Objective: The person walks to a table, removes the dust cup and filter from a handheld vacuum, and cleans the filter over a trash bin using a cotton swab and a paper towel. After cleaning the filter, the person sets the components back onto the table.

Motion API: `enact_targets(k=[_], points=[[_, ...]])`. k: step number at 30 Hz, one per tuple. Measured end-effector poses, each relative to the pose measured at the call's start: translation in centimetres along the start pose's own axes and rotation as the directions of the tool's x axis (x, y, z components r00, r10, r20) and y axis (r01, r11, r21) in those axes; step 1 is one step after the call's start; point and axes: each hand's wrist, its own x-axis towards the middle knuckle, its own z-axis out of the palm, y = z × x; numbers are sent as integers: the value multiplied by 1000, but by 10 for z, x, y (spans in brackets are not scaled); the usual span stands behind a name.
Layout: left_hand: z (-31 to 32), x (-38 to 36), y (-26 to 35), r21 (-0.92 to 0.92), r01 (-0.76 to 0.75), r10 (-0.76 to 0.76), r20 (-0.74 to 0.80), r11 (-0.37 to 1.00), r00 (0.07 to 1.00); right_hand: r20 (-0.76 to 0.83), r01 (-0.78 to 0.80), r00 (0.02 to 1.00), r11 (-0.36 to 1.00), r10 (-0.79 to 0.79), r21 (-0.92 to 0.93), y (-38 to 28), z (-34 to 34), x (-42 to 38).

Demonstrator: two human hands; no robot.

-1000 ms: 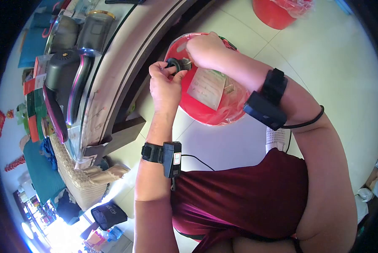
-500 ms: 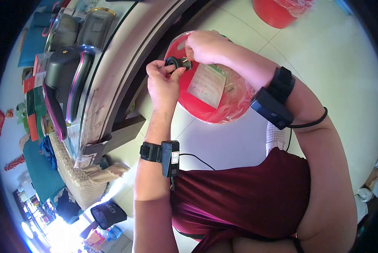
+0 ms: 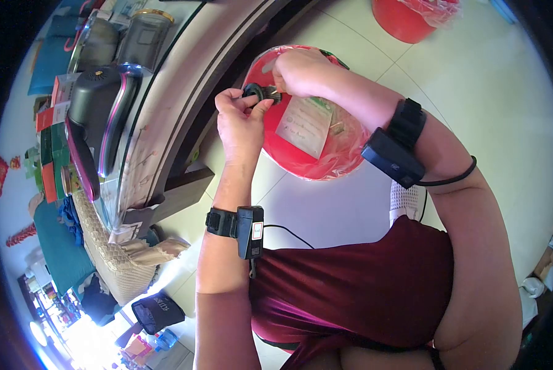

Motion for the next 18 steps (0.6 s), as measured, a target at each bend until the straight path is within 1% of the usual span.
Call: enact_targets(k=[1,4,7,10,13,16,18], points=[[1,0,-1,-3,-2,2,-8,1000,1000,-22,-7,1000,999,7,-31,3,2,0],[5,-2,-1,-20,-2,2,16,1000,1000,-39,-2,999,978,-7,-209,2,6,-2],[5,-1,0,70,-90,89,19,993,996,-34,-25,999,974,18,-225,-4,2,-1],[3,-3,0,109,-281,280,31,953,960,-31,-38,999,994,35,-103,-2,-5,-2],[0,-3,4,133,-143,136,63,981,989,16,-51,999,997,51,63,-4,-8,-3],[-2,-3,9,108,-112,108,43,988,993,14,-49,999,996,48,74,-2,-9,4],[-1,-2,9,98,-123,120,35,988,992,-11,-24,1000,999,24,-35,1,-7,-4]])
